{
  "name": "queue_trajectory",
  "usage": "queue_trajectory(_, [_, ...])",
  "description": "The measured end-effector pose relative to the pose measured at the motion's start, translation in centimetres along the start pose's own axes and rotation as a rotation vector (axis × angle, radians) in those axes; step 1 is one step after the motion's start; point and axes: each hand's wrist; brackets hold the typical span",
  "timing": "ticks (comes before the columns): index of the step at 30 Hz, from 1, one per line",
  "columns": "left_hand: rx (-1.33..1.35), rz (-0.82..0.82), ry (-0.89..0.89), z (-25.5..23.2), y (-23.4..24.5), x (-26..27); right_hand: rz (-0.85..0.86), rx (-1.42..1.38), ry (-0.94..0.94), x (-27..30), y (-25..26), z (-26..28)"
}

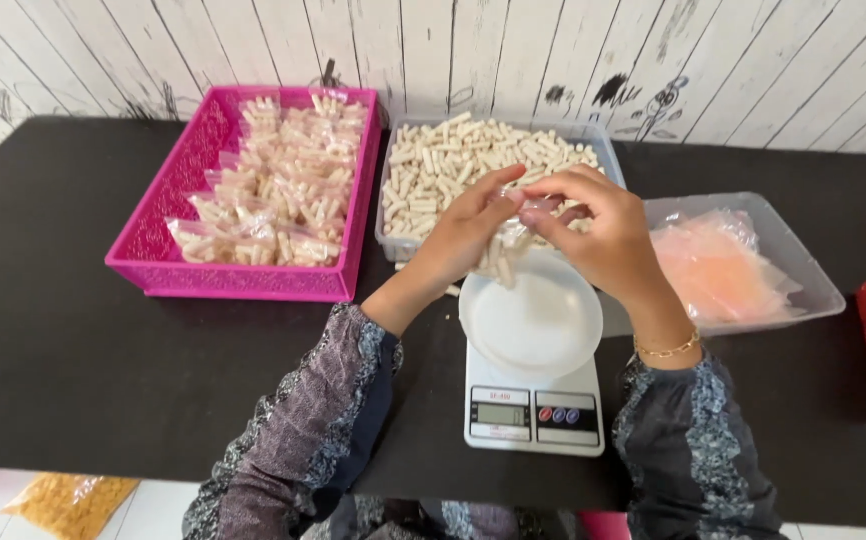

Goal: Packing small cylindrical snacks into plastic bags, weighing them on a digital scale, and organizing them in a basket.

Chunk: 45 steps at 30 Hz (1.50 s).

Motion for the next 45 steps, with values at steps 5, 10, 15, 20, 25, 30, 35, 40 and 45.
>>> queue_trajectory(5, [-0.045,0.061,0.005,1.1,-0.1,1.6,0.047,-0.139,-0.049,1.1,-0.1,-0.9])
queue_trajectory(10, [-0.259,0.024,-0.012,0.7,1.3,3.1,0.079,-0.255,-0.141,2.4,0.1,-1.4])
queue_trajectory(15, [-0.757,-0.251,-0.155,2.7,4.1,3.7,0.274,-0.115,-0.398,3.3,0.4,-1.1])
queue_trajectory(20, [-0.742,-0.164,-0.043,3.7,5.2,5.1,0.438,0.362,-0.359,3.7,-0.1,-1.3])
queue_trajectory(25, [-0.623,-0.123,-0.048,4.2,5.9,5.2,0.455,0.568,-0.256,4.7,-0.2,-2.3])
queue_trajectory(30, [-0.506,-0.141,-0.067,4.9,5.9,4.9,0.298,0.538,-0.178,5.1,0.1,-4.1])
queue_trajectory(35, [-0.468,-0.157,-0.068,5.2,6.0,4.8,0.26,0.511,-0.169,5.2,0.0,-4.1])
queue_trajectory(40, [-0.418,-0.167,-0.051,5.2,6.0,5.0,0.263,0.503,-0.167,5.2,0.1,-3.8])
queue_trajectory(45, [-0.413,-0.163,-0.063,5.1,6.0,5.0,0.372,0.661,-0.144,5.4,-0.3,-3.4])
Point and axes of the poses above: each hand's wrist, its own x-axis away from the middle knuckle, its own y-axis out of the back of the hand, z = x × y, and after that the axes turned 7 degrees about y, right-handed
